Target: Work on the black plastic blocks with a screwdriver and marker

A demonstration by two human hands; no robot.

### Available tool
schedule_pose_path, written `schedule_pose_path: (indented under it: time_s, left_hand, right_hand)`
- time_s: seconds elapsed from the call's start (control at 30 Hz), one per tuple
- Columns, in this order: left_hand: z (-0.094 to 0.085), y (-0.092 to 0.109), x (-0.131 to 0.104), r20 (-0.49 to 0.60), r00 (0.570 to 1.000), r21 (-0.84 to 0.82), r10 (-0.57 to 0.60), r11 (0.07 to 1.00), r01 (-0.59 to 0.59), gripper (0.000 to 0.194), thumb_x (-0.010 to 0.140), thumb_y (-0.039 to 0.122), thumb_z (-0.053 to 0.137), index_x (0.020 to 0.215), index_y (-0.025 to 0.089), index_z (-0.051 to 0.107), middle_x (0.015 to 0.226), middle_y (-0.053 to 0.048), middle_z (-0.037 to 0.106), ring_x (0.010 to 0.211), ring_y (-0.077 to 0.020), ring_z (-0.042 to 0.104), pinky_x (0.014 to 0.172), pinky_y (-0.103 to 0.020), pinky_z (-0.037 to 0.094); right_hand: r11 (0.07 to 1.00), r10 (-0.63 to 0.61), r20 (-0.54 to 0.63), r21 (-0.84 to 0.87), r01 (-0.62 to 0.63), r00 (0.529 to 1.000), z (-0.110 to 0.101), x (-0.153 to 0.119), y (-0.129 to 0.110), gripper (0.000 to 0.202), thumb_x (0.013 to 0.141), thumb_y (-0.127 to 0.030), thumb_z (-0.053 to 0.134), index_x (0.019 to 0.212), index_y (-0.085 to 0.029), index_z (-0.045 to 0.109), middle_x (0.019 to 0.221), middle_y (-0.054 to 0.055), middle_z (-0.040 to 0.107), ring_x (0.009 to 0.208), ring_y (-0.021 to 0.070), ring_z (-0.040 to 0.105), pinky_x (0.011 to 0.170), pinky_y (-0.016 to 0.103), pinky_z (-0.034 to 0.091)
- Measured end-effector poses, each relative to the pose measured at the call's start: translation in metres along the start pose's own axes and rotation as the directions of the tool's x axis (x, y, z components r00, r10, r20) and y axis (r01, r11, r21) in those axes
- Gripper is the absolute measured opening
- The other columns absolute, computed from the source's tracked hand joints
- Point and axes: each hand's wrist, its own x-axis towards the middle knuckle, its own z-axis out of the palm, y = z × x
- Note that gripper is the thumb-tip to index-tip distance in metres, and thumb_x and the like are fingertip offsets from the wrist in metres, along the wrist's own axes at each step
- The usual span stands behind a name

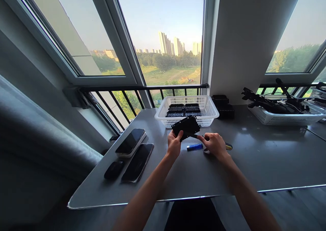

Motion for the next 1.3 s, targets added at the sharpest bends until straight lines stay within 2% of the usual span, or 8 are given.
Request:
schedule_pose_path:
  time_s: [0.3, 0.53, 0.7, 0.93, 1.1, 1.3]
  left_hand:
    - [0.000, 0.004, -0.001, -0.022, 0.998, 0.098, 0.054, 0.994, -0.051, 0.036, 0.066, 0.034, 0.079, 0.094, 0.016, 0.065, 0.094, -0.006, 0.072, 0.092, -0.0212, 0.066, 0.089, -0.035, 0.049]
    - [0.002, 0.003, -0.001, -0.037, 0.998, 0.065, 0.057, 0.996, -0.055, 0.038, 0.066, 0.032, 0.079, 0.098, 0.016, 0.066, 0.095, -0.005, 0.072, 0.091, -0.0194, 0.066, 0.089, -0.033, 0.048]
    - [-0.001, 0.005, 0.001, -0.058, 0.996, 0.043, 0.069, 0.997, -0.067, 0.046, 0.064, 0.027, 0.081, 0.105, 0.017, 0.064, 0.098, -0.005, 0.073, 0.098, -0.0198, 0.065, 0.096, -0.035, 0.046]
    - [0.002, 0.007, 0.001, 0.013, 1.000, -0.028, -0.016, 0.999, 0.016, 0.043, 0.067, 0.031, 0.079, 0.105, 0.017, 0.064, 0.098, -0.006, 0.073, 0.098, -0.0217, 0.066, 0.095, -0.037, 0.047]
    - [0.002, 0.009, 0.000, 0.032, 0.999, -0.024, -0.025, 0.999, 0.026, 0.042, 0.066, 0.032, 0.080, 0.103, 0.017, 0.065, 0.095, -0.005, 0.073, 0.096, -0.0215, 0.067, 0.093, -0.036, 0.048]
    - [0.000, 0.010, 0.001, -0.072, 0.996, 0.005, 0.051, 0.999, -0.051, 0.056, 0.058, 0.028, 0.085, 0.108, 0.016, 0.064, 0.097, -0.007, 0.073, 0.090, -0.0212, 0.068, 0.087, -0.036, 0.051]
  right_hand:
    - [1.000, -0.018, -0.037, 0.014, 0.019, 0.999, -0.002, -0.002, -0.001, 0.059, 0.088, -0.067, 0.039, 0.059, -0.022, 0.062, 0.057, 0.005, 0.063, 0.054, 0.0182, 0.057, 0.052, 0.028, 0.026]
    - [1.000, -0.019, -0.025, 0.008, 0.019, 1.000, 0.001, -0.001, 0.001, 0.057, 0.088, -0.067, 0.040, 0.059, -0.022, 0.062, 0.057, 0.005, 0.063, 0.055, 0.0187, 0.058, 0.052, 0.028, 0.027]
    - [1.000, -0.014, -0.024, 0.010, 0.015, 1.000, 0.001, -0.001, 0.001, 0.058, 0.089, -0.067, 0.039, 0.060, -0.022, 0.061, 0.060, 0.005, 0.065, 0.056, 0.0187, 0.058, 0.053, 0.027, 0.025]
    - [0.999, -0.026, -0.032, 0.017, 0.027, 0.999, 0.002, -0.001, 0.001, 0.059, 0.089, -0.067, 0.038, 0.059, -0.021, 0.060, 0.056, 0.004, 0.061, 0.053, 0.0172, 0.055, 0.052, 0.028, 0.026]
    - [0.998, -0.031, -0.020, 0.046, 0.032, 0.999, 0.002, 0.000, 0.001, 0.060, 0.089, -0.068, 0.037, 0.060, -0.021, 0.061, 0.056, 0.003, 0.062, 0.053, 0.0166, 0.055, 0.052, 0.027, 0.027]
    - [0.998, -0.032, -0.019, 0.055, 0.033, 0.999, 0.001, 0.000, 0.001, 0.061, 0.089, -0.068, 0.037, 0.059, -0.020, 0.058, 0.057, 0.003, 0.062, 0.053, 0.0153, 0.054, 0.053, 0.026, 0.028]
